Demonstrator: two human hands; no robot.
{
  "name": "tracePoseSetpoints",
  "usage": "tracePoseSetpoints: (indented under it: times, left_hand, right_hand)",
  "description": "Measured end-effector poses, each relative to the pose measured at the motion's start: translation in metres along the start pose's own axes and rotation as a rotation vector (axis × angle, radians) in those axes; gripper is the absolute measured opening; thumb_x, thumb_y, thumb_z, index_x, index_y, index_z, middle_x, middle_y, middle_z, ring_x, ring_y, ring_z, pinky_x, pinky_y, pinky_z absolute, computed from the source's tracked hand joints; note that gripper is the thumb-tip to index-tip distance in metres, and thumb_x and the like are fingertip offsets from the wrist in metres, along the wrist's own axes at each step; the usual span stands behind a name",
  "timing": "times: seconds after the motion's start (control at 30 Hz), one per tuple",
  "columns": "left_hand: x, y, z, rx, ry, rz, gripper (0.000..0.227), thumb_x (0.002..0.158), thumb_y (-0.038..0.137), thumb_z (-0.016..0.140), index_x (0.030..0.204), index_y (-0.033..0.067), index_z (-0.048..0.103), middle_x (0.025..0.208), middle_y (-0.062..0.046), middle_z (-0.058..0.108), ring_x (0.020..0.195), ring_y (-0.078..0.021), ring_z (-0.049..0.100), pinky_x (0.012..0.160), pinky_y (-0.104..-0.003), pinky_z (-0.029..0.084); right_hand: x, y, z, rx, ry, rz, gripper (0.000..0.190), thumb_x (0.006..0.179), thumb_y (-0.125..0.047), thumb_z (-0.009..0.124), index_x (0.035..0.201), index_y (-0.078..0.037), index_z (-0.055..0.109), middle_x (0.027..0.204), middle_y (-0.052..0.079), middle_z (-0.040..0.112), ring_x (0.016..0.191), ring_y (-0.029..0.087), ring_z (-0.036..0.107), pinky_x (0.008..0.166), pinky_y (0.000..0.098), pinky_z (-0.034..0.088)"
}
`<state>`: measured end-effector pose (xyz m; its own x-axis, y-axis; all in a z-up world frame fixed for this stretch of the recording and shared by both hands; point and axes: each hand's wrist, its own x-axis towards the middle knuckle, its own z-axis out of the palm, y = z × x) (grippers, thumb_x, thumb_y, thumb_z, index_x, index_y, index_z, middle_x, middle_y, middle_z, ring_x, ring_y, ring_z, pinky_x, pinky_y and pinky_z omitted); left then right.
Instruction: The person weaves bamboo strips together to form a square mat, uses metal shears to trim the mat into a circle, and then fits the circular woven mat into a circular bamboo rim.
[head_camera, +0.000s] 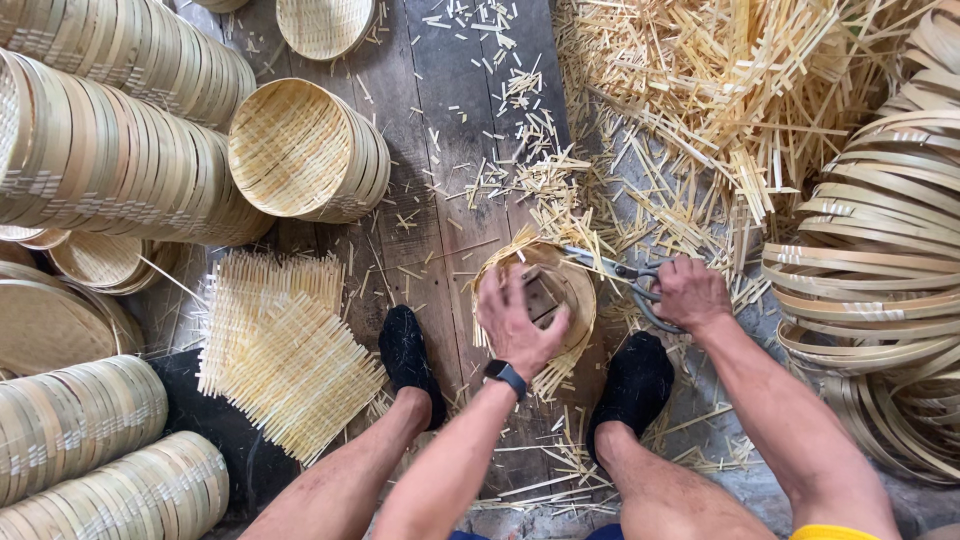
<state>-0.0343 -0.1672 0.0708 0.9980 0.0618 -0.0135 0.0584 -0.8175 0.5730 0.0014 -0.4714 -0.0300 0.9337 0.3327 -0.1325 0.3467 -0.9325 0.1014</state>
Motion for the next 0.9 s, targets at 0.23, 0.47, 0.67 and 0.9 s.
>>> tracePoseSetpoints:
  times: [0.23,0.47,0.67,0.9]
  left_hand:
    - [0.004,0.023,0.021,-0.012,-0.048,-0.301,0.108,0.066,0.045,0.080,0.157,0.0132,0.032,0.153,-0.036,0.017,0.141,-0.0552,0.024,0.114,-0.061,0.031]
    - [0.005,0.009,0.002,0.010,-0.140,-0.044,0.103,0.064,0.040,0.079,0.154,0.0149,0.036,0.151,-0.032,0.024,0.141,-0.0527,0.028,0.115,-0.057,0.037]
    - [0.007,0.013,-0.007,0.060,-0.254,0.083,0.108,0.064,0.039,0.081,0.156,0.0134,0.032,0.149,-0.032,0.022,0.138,-0.0535,0.026,0.115,-0.058,0.035]
    - [0.015,-0.002,-0.017,0.076,-0.400,0.208,0.110,0.059,0.036,0.082,0.156,0.0224,0.031,0.154,-0.030,0.022,0.142,-0.0540,0.028,0.117,-0.056,0.034]
  right_hand:
    - [0.023,-0.045,-0.064,-0.043,0.005,0.089,0.057,0.078,-0.060,0.062,0.085,-0.003,0.060,0.077,0.012,0.057,0.066,0.022,0.053,0.060,0.0353,0.048]
    - [0.010,-0.009,-0.002,-0.021,-0.138,0.039,0.034,0.105,-0.039,0.053,0.093,-0.008,0.062,0.085,0.011,0.057,0.066,0.015,0.053,0.053,0.0308,0.048]
    - [0.024,-0.035,-0.032,-0.097,0.191,0.055,0.054,0.080,-0.060,0.058,0.078,-0.006,0.062,0.069,0.009,0.057,0.058,0.018,0.051,0.050,0.0336,0.049]
    - [0.009,-0.002,0.007,0.027,-0.138,0.047,0.031,0.103,-0.037,0.047,0.092,-0.010,0.059,0.086,0.011,0.058,0.071,0.015,0.054,0.054,0.0319,0.046]
